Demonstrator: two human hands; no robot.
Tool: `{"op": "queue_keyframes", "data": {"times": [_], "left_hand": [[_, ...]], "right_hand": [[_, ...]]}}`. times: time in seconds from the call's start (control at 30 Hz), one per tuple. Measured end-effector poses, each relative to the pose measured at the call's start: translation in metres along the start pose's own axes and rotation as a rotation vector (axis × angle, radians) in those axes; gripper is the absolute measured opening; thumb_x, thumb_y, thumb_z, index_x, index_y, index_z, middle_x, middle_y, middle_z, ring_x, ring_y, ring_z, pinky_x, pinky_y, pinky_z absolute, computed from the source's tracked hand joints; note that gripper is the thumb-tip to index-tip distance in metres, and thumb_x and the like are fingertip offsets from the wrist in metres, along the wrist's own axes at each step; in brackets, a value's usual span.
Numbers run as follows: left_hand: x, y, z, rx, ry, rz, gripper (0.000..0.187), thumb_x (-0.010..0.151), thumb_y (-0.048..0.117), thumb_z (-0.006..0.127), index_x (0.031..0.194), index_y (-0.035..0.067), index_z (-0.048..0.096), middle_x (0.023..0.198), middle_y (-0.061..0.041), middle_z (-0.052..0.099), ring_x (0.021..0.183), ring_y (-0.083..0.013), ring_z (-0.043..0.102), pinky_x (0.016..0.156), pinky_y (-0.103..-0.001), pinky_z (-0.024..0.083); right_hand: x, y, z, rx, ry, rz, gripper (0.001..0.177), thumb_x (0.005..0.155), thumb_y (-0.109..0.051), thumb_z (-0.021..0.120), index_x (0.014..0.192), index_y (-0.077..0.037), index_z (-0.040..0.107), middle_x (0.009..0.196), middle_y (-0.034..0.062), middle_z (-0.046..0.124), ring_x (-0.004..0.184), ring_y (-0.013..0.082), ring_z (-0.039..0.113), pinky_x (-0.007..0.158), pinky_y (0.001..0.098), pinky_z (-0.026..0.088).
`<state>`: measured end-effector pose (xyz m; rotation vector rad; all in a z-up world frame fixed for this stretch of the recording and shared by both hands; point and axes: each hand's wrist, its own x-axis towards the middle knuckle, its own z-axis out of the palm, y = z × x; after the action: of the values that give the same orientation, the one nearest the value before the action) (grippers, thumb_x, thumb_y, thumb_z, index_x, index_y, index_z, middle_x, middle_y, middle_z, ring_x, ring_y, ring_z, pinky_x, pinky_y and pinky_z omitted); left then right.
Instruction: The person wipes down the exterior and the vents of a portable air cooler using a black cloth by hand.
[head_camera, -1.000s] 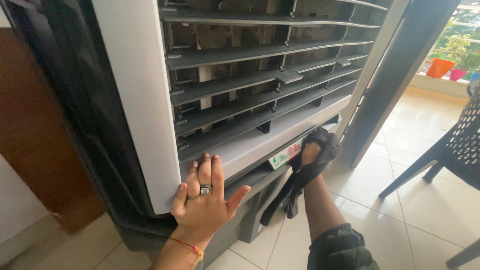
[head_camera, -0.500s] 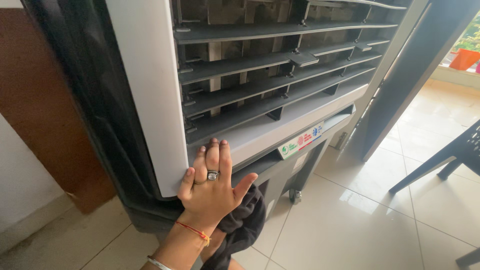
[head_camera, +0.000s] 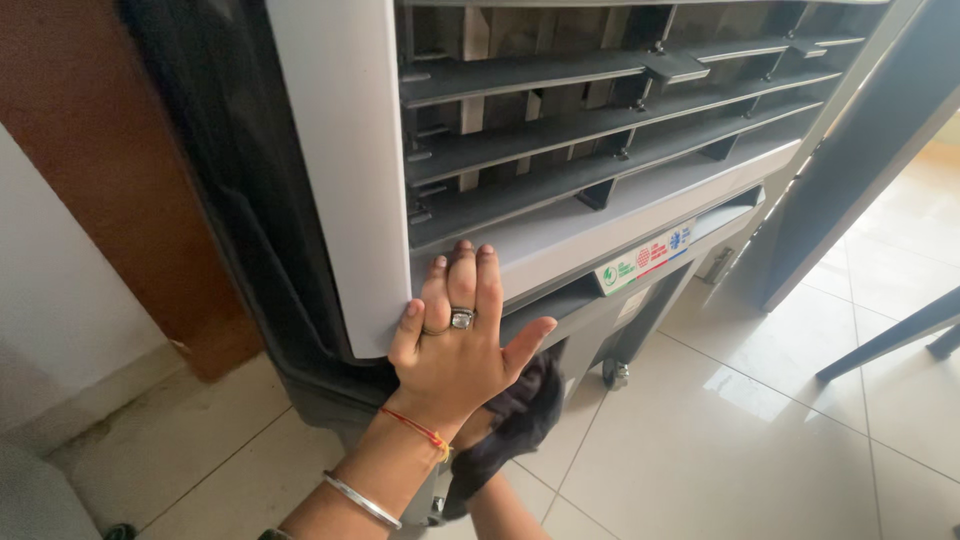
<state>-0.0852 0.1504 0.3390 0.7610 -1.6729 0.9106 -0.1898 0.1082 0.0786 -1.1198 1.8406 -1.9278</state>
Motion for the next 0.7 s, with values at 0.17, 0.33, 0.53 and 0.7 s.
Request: {"op": "queue_keyframes", "data": {"times": [0.17, 0.33, 0.53, 0.7], "left_hand": [[0.001, 0.0, -0.002, 0.028, 0.039, -0.005, 0.073, 0.106, 0.07, 0.026, 0.131, 0.016, 0.068, 0.129, 0.003, 0.069, 0.119, -0.0143, 0.058, 0.104, -0.037, 0.023], [0.002, -0.001, -0.001, 0.021, 0.026, -0.002, 0.073, 0.106, 0.069, 0.024, 0.131, 0.016, 0.068, 0.128, 0.003, 0.069, 0.119, -0.0143, 0.058, 0.105, -0.037, 0.022], [0.001, 0.001, 0.002, 0.026, 0.059, -0.026, 0.07, 0.108, 0.067, 0.026, 0.131, 0.016, 0.069, 0.129, 0.004, 0.069, 0.12, -0.0136, 0.057, 0.107, -0.037, 0.019], [-0.001, 0.002, 0.002, 0.02, 0.037, -0.014, 0.07, 0.107, 0.067, 0.026, 0.13, 0.016, 0.069, 0.128, 0.003, 0.069, 0.118, -0.0141, 0.058, 0.103, -0.037, 0.022]], "right_hand": [[-0.06, 0.018, 0.029, 0.106, -0.176, 0.102, 0.031, 0.1, -0.031, 0.058, 0.118, -0.007, 0.066, 0.111, 0.0088, 0.073, 0.102, 0.0219, 0.07, 0.089, 0.0396, 0.057], [-0.052, 0.051, 0.022, 0.281, -0.237, 0.413, 0.032, 0.1, -0.031, 0.054, 0.117, -0.006, 0.065, 0.111, 0.0098, 0.072, 0.102, 0.023, 0.069, 0.09, 0.04, 0.057], [0.016, 0.077, -0.008, 0.825, -0.02, 0.649, 0.033, 0.1, -0.031, 0.048, 0.115, -0.005, 0.064, 0.11, 0.011, 0.071, 0.101, 0.0245, 0.069, 0.09, 0.0405, 0.056], [0.044, 0.048, -0.035, 1.113, 0.098, 0.535, 0.035, 0.101, -0.03, 0.044, 0.113, -0.004, 0.064, 0.11, 0.012, 0.07, 0.101, 0.0256, 0.068, 0.09, 0.0409, 0.056]]}}
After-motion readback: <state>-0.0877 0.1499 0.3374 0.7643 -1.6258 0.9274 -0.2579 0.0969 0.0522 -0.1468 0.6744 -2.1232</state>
